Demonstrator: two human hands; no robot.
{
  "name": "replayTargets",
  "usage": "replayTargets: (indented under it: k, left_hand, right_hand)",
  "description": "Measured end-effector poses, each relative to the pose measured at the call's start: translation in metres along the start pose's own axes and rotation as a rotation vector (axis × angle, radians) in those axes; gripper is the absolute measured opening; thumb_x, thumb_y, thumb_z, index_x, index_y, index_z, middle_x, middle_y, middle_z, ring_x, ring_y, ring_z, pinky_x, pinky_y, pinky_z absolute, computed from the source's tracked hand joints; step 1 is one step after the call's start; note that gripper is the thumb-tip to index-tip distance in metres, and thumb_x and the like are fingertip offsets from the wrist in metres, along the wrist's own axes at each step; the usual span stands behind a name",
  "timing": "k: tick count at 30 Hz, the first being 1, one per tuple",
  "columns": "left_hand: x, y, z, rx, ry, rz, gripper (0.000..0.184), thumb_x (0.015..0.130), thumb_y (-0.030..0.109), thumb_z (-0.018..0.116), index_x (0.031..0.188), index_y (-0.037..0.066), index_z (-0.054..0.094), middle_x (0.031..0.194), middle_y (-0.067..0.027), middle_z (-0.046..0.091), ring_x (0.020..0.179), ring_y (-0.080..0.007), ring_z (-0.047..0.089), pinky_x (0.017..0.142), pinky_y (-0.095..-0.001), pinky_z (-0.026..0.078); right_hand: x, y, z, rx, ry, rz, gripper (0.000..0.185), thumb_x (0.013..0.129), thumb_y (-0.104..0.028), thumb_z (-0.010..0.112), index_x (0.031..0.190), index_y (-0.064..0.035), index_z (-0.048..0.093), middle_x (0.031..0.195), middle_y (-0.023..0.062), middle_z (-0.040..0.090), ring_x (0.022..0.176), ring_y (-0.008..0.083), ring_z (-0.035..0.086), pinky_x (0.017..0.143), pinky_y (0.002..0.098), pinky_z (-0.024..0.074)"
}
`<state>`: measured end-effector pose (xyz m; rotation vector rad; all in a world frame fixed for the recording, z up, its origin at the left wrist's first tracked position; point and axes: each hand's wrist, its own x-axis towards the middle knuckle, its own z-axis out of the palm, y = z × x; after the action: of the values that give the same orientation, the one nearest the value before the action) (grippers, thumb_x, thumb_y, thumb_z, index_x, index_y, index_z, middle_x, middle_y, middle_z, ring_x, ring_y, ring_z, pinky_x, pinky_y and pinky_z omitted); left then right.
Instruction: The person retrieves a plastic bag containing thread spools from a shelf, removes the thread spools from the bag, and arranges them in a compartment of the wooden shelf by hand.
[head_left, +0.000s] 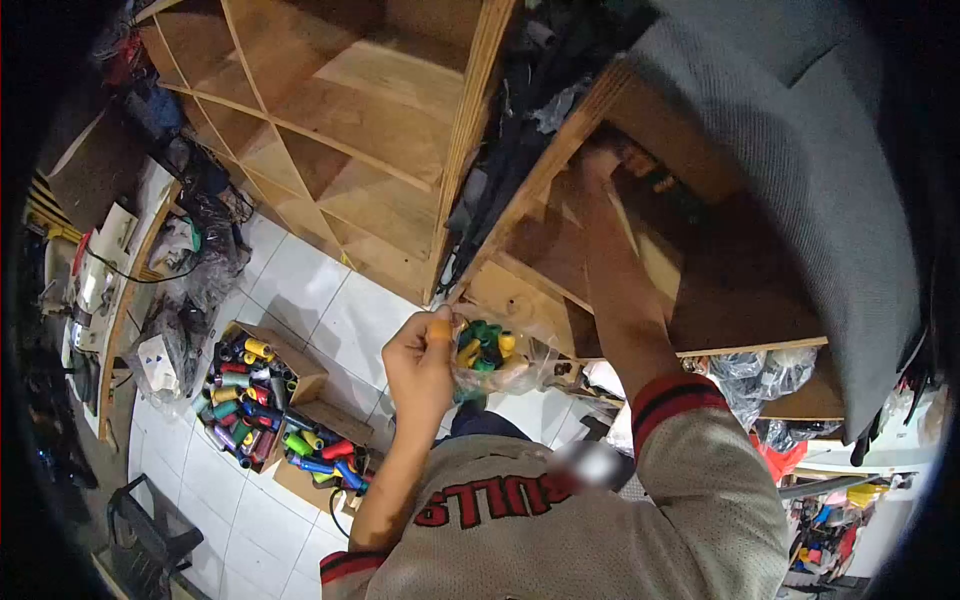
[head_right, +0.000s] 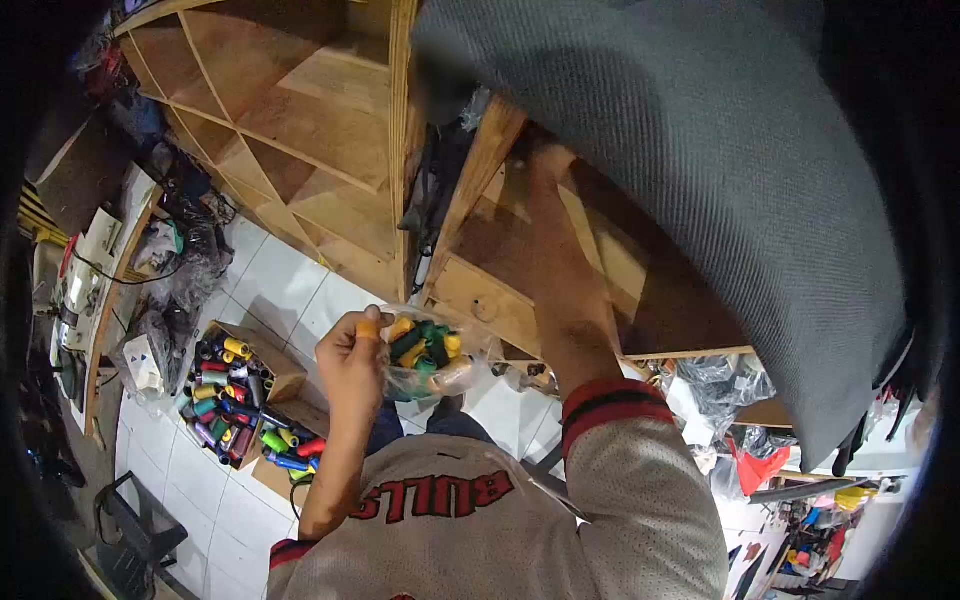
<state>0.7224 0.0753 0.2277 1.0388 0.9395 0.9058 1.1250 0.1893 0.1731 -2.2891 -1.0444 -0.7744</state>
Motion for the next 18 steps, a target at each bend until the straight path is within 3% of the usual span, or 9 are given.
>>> replayTargets:
  k: [4,10,14,16,18]
  left_hand:
    - [0.003,-0.006,-0.007,0.088,0.017,0.063,0.026,0.09,0.024,0.057,0.08,0.0,0.061,0.054,0.0058,0.042,0.048,-0.0029,0.033,0.043,-0.0207,0.021]
    - [0.006,-0.004,-0.005,0.008,0.049,0.002,0.027,0.09,0.025,0.057,0.077,0.001,0.06,0.054,0.0048,0.043,0.047,-0.0028,0.034,0.042,-0.02,0.021]
    - [0.01,-0.002,-0.005,-0.015,0.068,0.061,0.028,0.09,0.026,0.057,0.076,0.002,0.06,0.055,0.005,0.043,0.047,-0.0032,0.033,0.043,-0.0205,0.021]
    - [0.011,0.004,-0.008,0.018,0.049,0.011,0.028,0.09,0.026,0.058,0.077,0.001,0.061,0.056,0.0051,0.044,0.048,-0.0032,0.033,0.044,-0.0204,0.022]
    - [0.01,0.015,-0.005,0.053,0.045,0.025,0.028,0.09,0.025,0.057,0.078,0.0,0.062,0.059,0.0054,0.045,0.051,-0.0034,0.033,0.047,-0.0204,0.023]
  right_hand:
    - [0.006,-0.002,0.005,-0.004,-0.011,0.01,0.031,0.087,-0.019,0.054,0.109,0.0039,0.054,0.101,0.0127,0.059,0.084,0.0228,0.058,0.074,0.0338,0.0469]
    - [-0.003,-0.005,0.0,0.017,-0.048,0.07,0.032,0.086,-0.018,0.055,0.109,0.0039,0.054,0.1,0.0135,0.06,0.082,0.0227,0.058,0.073,0.0341,0.0472]
    - [-0.019,-0.018,-0.027,0.057,-0.158,0.235,0.032,0.086,-0.017,0.055,0.11,0.0039,0.054,0.099,0.014,0.061,0.08,0.0227,0.058,0.071,0.0343,0.0475]
    - [-0.03,-0.029,-0.064,0.171,-0.297,0.395,0.032,0.086,-0.017,0.056,0.11,0.0039,0.054,0.098,0.0143,0.061,0.079,0.0226,0.059,0.071,0.0344,0.0476]
    - [-0.046,-0.038,-0.104,0.535,-0.418,0.521,0.032,0.086,-0.017,0.056,0.11,0.0039,0.054,0.098,0.0146,0.061,0.079,0.0226,0.059,0.07,0.0345,0.0478]
